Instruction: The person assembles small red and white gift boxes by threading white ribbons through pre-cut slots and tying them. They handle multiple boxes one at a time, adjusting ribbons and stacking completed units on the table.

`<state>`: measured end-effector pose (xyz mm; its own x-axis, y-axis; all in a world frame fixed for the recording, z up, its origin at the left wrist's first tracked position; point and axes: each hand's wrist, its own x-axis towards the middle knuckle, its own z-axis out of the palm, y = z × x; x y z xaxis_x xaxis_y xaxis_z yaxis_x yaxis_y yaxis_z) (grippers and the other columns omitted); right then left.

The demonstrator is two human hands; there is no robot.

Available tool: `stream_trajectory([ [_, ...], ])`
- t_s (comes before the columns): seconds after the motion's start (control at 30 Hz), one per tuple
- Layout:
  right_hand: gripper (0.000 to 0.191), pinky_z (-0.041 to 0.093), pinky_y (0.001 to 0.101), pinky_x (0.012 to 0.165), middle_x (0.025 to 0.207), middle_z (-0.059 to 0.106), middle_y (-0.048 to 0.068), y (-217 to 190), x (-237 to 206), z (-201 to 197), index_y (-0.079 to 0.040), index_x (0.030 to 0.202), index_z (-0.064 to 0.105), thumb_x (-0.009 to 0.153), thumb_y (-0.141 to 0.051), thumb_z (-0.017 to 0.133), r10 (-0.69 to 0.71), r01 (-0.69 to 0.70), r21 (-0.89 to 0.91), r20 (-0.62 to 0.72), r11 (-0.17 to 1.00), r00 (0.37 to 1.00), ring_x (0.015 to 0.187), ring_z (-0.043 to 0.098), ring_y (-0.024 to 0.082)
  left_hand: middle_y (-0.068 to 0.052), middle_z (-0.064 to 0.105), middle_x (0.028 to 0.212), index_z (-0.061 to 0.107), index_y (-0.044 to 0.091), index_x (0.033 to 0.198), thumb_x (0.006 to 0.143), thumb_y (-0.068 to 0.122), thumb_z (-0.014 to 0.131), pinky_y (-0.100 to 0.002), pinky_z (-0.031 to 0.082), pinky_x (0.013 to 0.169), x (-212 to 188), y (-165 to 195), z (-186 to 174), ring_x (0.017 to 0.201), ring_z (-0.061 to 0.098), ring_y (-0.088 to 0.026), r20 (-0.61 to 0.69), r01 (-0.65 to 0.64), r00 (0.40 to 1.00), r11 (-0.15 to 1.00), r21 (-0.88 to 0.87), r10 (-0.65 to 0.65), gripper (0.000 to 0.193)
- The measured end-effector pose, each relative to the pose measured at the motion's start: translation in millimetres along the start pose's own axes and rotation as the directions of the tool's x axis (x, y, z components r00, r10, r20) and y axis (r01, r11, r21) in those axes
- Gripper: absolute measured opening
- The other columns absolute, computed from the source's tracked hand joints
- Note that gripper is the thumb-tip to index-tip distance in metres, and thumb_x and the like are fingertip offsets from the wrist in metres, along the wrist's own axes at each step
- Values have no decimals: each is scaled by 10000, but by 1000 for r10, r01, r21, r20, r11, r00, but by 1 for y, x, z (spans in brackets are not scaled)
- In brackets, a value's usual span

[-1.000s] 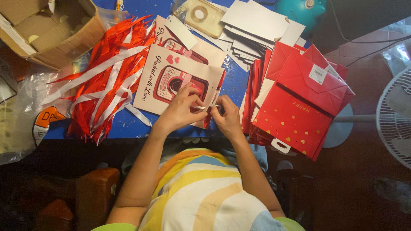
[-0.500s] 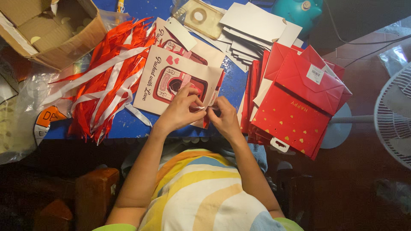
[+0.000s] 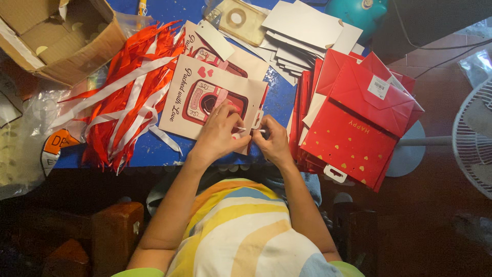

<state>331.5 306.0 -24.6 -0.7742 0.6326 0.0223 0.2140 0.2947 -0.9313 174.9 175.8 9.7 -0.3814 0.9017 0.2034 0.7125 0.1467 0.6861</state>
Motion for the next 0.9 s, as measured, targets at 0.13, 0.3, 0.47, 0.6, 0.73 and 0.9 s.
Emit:
stream_trajectory([
  [0.13, 70, 520, 259, 692, 854, 629, 45, 9, 0, -3, -19, 936, 575, 909, -33, 638, 98, -101, 171, 25, 980, 995, 766, 598, 89, -178, 603, 1235, 705, 45, 881, 736, 281, 833, -496, 396, 1097, 4, 3, -8, 1312, 505, -395, 51, 35, 998, 999, -11, -34, 305],
  [0.3, 29, 565, 262, 822, 1002, 663, 62, 12, 0, 1, -16, 975, 553, 964, 1, 574, 52, -43, 372, -14, 927, 999, 902, 661, 100, -151, 630, 1227, 710, 48, 859, 748, 250, 784, -439, 474, 1021, 9, 4, -21, 1187, 612, -324, 133, 120, 985, 990, -71, -110, 242],
  [0.47, 79, 569, 265, 790, 985, 659, 67, -1, 5, 4, -13, 1057, 556, 1003, -28, 611, 71, -4, 384, -161, 923, 984, 864, 669, 116, -152, 640, 1192, 719, 48, 853, 734, 231, 769, -428, 500, 980, 13, 4, -27, 1142, 635, -330, 145, 103, 986, 990, -99, -88, 224],
  [0.6, 136, 584, 262, 719, 1060, 620, 94, -23, 1, 9, -22, 1079, 613, 946, -22, 642, -64, 80, 102, -151, 992, 986, 847, 706, 135, -162, 636, 1185, 715, 40, 865, 731, 233, 763, -426, 513, 966, 11, 3, -30, 1133, 641, -338, 147, 107, 985, 983, -147, -86, 240],
  [0.73, 177, 549, 323, 720, 1044, 639, 133, -37, 4, 9, -24, 1007, 654, 858, -28, 749, -252, 242, -148, -53, 959, 966, 829, 665, 232, -175, 632, 1190, 701, 26, 864, 733, 233, 763, -433, 512, 967, 11, 2, -29, 1138, 638, -350, 142, 97, 987, 985, -141, -77, 253],
  [0.9, 173, 532, 375, 793, 1011, 635, 131, -36, 5, 8, -21, 965, 641, 858, -48, 774, -275, 269, -218, 6, 938, 961, 940, 652, 300, -184, 626, 1204, 690, 9, 887, 747, 243, 767, -438, 513, 959, 10, 0, -30, 1132, 633, -357, 141, 105, 986, 985, -138, -86, 283],
])
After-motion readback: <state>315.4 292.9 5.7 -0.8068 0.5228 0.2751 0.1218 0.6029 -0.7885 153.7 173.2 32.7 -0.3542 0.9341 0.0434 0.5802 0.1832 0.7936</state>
